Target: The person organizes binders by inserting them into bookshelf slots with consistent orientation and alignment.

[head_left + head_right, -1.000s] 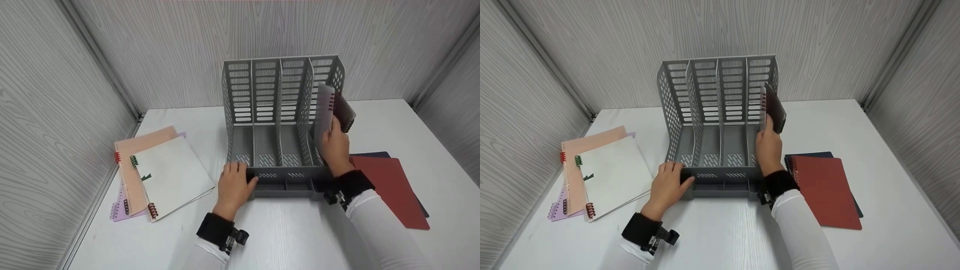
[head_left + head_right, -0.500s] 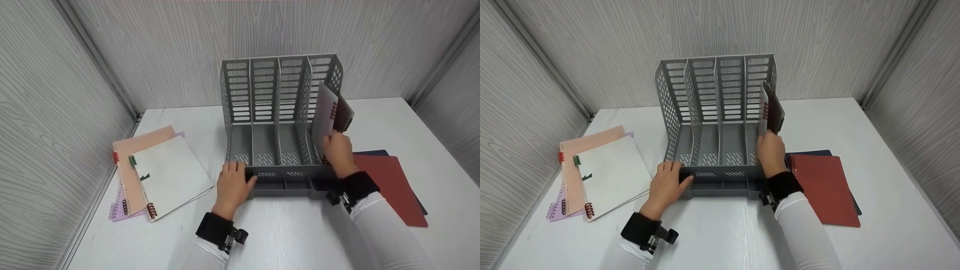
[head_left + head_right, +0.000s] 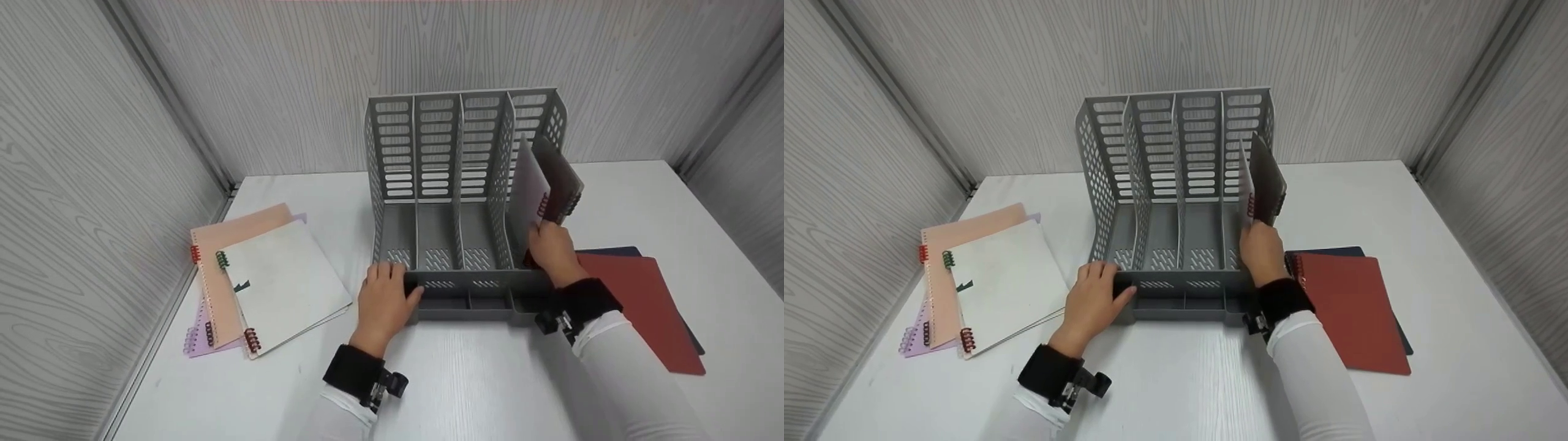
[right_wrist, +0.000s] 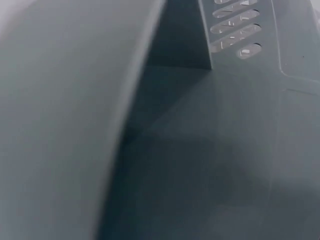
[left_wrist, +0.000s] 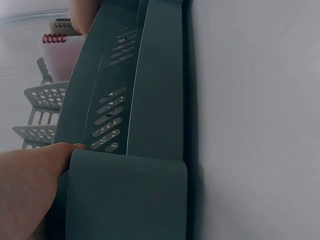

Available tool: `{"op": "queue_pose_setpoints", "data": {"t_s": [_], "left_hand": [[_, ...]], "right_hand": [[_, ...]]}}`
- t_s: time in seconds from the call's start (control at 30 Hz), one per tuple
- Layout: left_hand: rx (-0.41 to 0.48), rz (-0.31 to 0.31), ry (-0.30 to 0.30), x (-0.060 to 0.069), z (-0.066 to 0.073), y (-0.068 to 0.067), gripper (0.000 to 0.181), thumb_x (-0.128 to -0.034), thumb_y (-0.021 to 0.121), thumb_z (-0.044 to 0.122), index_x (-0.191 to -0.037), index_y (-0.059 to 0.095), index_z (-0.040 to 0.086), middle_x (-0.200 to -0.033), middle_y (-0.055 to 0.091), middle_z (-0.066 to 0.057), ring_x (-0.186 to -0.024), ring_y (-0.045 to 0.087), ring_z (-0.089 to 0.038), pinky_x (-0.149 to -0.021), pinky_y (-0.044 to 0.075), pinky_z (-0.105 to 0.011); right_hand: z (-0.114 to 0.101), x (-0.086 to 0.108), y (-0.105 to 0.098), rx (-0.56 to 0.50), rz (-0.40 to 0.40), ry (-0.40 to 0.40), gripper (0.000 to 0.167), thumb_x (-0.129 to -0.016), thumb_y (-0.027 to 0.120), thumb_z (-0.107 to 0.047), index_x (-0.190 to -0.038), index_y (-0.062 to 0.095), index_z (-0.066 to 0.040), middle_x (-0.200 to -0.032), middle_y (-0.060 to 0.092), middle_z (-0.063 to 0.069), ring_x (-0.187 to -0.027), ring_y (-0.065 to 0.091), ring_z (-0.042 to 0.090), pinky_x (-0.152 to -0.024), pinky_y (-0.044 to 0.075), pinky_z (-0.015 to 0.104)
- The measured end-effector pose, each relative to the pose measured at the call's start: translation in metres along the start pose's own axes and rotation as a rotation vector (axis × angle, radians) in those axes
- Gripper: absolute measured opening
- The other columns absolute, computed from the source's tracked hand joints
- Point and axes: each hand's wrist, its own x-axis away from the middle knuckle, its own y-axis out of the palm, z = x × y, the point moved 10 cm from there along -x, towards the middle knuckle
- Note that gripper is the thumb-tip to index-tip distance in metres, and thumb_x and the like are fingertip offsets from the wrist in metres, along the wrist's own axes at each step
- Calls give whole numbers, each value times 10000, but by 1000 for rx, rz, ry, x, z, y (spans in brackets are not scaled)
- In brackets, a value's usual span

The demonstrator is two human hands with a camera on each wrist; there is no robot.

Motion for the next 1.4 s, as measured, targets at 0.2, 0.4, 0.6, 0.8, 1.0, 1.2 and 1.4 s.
{"op": "queue_pose_setpoints", "data": {"t_s": [0.2,0.4,0.6,0.8,1.0,1.2,1.4], "left_hand": [[1,1,0,0,1,-1,525,-876,595,466,-1190,532,50,-1155,497,-139,-1108,438,-308,-875,435,-415],[7,1,7,0,3,1,522,-879,591,464,-1191,529,50,-1154,493,-135,-1115,429,-309,-884,428,-410],[-11,40,34,1,7,-2,499,-875,602,454,-1154,539,45,-1103,491,-133,-1057,449,-303,-831,449,-393],[-10,28,28,0,7,-1,503,-878,593,461,-1165,539,50,-1116,488,-134,-1075,442,-303,-848,445,-403],[-2,13,14,-1,4,0,500,-877,592,463,-1162,538,56,-1132,487,-132,-1095,431,-303,-867,436,-404],[-3,-5,6,-2,2,2,512,-879,589,464,-1178,530,52,-1149,483,-139,-1109,423,-305,-876,431,-400],[-4,-8,3,-2,0,2,506,-884,583,463,-1167,535,46,-1145,489,-140,-1104,427,-305,-877,428,-398]], "right_hand": [[2,-3,5,-13,-89,18,455,-1007,258,-177,-867,565,128,-768,552,283,-684,487,353,-707,414,511],[8,-3,7,-18,-144,73,524,-1028,228,-211,-1015,547,204,-1040,534,404,-987,530,488,-879,389,555],[10,0,3,0,-151,82,503,-1027,261,-222,-856,555,148,-862,567,341,-847,560,469,-812,413,549],[8,8,-2,-19,-166,66,438,-1022,306,-242,-725,513,6,-626,527,113,-597,519,284,-635,429,446],[6,19,-8,-36,-196,35,423,-1012,328,-257,-726,522,-12,-610,495,36,-555,475,181,-564,397,335],[1,32,-23,-70,-150,-35,416,-1006,369,-246,-936,624,75,-769,615,181,-726,575,307,-671,449,423],[2,49,-37,-102,-130,-53,482,-1007,372,-275,-1269,488,113,-1208,537,297,-1158,471,429,-954,352,547]]}}
